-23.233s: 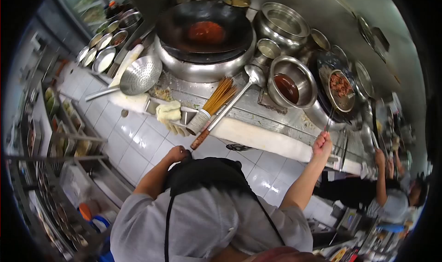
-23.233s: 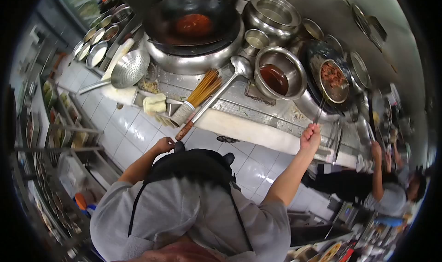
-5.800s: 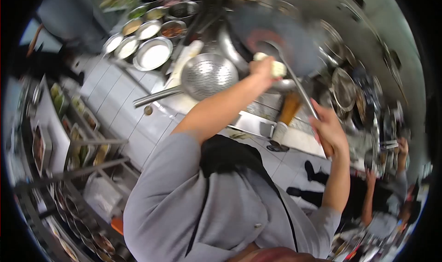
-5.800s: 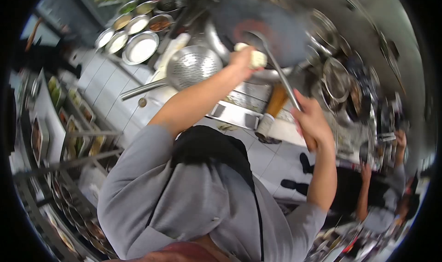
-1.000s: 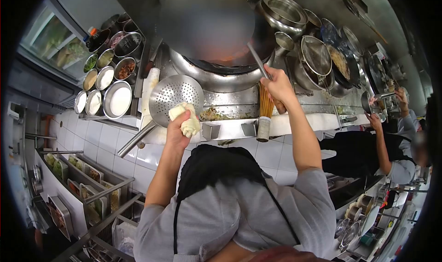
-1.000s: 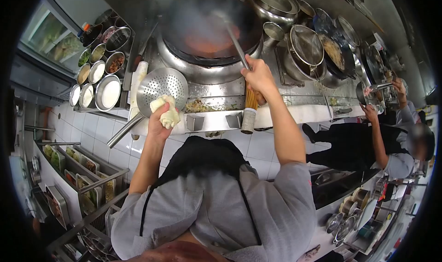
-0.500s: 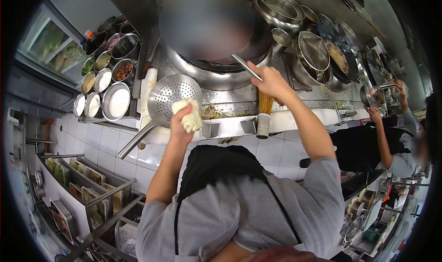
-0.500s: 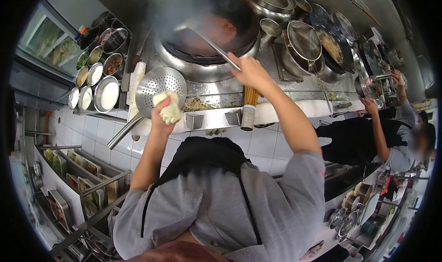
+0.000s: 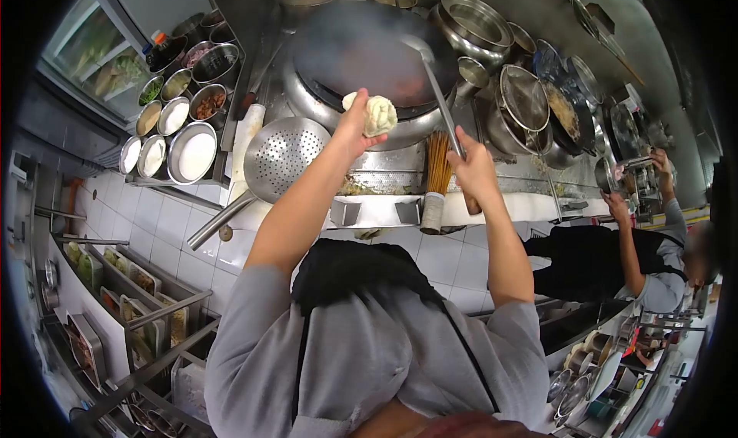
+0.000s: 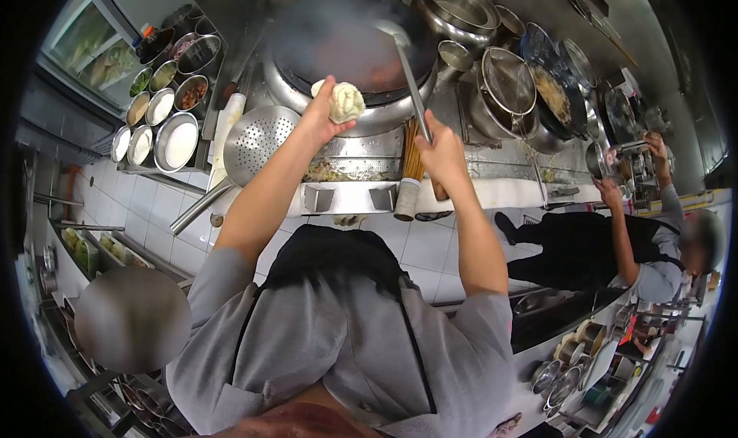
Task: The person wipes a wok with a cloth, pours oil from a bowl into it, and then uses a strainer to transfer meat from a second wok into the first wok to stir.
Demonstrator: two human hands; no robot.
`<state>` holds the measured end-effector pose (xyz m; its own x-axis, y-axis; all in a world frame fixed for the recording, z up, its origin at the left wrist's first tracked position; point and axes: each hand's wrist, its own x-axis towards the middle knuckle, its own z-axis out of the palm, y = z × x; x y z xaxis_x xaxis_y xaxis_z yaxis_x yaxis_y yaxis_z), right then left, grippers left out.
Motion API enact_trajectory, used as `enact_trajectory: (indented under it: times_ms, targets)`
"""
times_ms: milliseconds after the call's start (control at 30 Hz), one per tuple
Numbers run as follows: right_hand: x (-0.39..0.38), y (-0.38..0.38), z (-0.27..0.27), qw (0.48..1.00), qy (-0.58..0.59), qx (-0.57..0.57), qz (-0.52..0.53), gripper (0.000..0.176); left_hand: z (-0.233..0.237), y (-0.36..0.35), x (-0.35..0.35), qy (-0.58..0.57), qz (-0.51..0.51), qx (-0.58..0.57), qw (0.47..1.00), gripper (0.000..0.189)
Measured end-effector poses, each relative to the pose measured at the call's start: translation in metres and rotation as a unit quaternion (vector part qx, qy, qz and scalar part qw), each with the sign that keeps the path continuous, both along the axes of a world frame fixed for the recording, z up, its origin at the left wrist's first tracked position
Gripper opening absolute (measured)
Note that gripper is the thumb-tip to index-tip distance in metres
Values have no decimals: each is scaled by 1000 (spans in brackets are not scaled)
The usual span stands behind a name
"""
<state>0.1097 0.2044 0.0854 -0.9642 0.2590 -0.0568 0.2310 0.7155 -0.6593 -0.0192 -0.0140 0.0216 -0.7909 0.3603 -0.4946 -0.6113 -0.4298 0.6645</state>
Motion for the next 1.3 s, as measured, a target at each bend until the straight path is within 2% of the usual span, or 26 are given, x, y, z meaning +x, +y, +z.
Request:
enact_trajectory:
  times_ms: [167,233,267,367,500,600,667,733,767,867,900,1000,1067,1133,1200,1233,1267,1300]
  targets:
    - [51,-10,59,979,-86,-182,34,57,-9,23,-32,-73,103,8,992,29]
    - [61,-11,81,968,-136,-210,31,56,-6,26,-22,-72,158,3,985,25]
    - [63,-9,94,964,-146,-220,45,55,3,23,-12,-76,146,22,986,25]
    - [66,9,115,962,-192,-175,79,54,30,14,7,-72,99,69,990,20]
    - [29,4,90,981,-144,-85,99,55,15,22,11,-66,152,80,983,17]
    - [7,-4,78,991,-85,-44,92,56,-28,23,20,4,158,100,982,19]
    - [3,4,79,992,-63,-37,100,56,-24,10,55,-9,124,111,986,19]
    - [9,10,96,990,-85,-40,101,55,13,-1,94,-52,105,71,991,16]
    - [11,10,106,988,-112,-55,90,55,48,1,103,-99,107,35,989,13]
    - [-2,12,105,980,-144,-60,122,57,82,8,66,-95,111,111,983,12]
    - [-13,13,96,980,-142,-32,135,58,76,11,49,-83,111,111,984,12]
    - [-29,-7,84,987,-107,49,107,54,10,24,17,-29,117,98,988,10]
    - [-35,-7,61,989,-31,94,106,52,-27,25,19,-34,155,110,981,9]
    - [-21,5,54,979,76,124,141,52,-10,16,62,-39,127,116,984,9]
    - [11,0,81,987,38,111,109,53,19,10,89,-74,130,68,986,12]
    - [13,10,72,990,73,55,111,52,27,13,85,-41,154,88,983,12]
    - [21,7,77,995,47,12,85,52,27,16,77,-16,178,104,978,12]
    - [29,3,82,998,23,-31,56,52,27,18,54,-38,174,96,979,10]
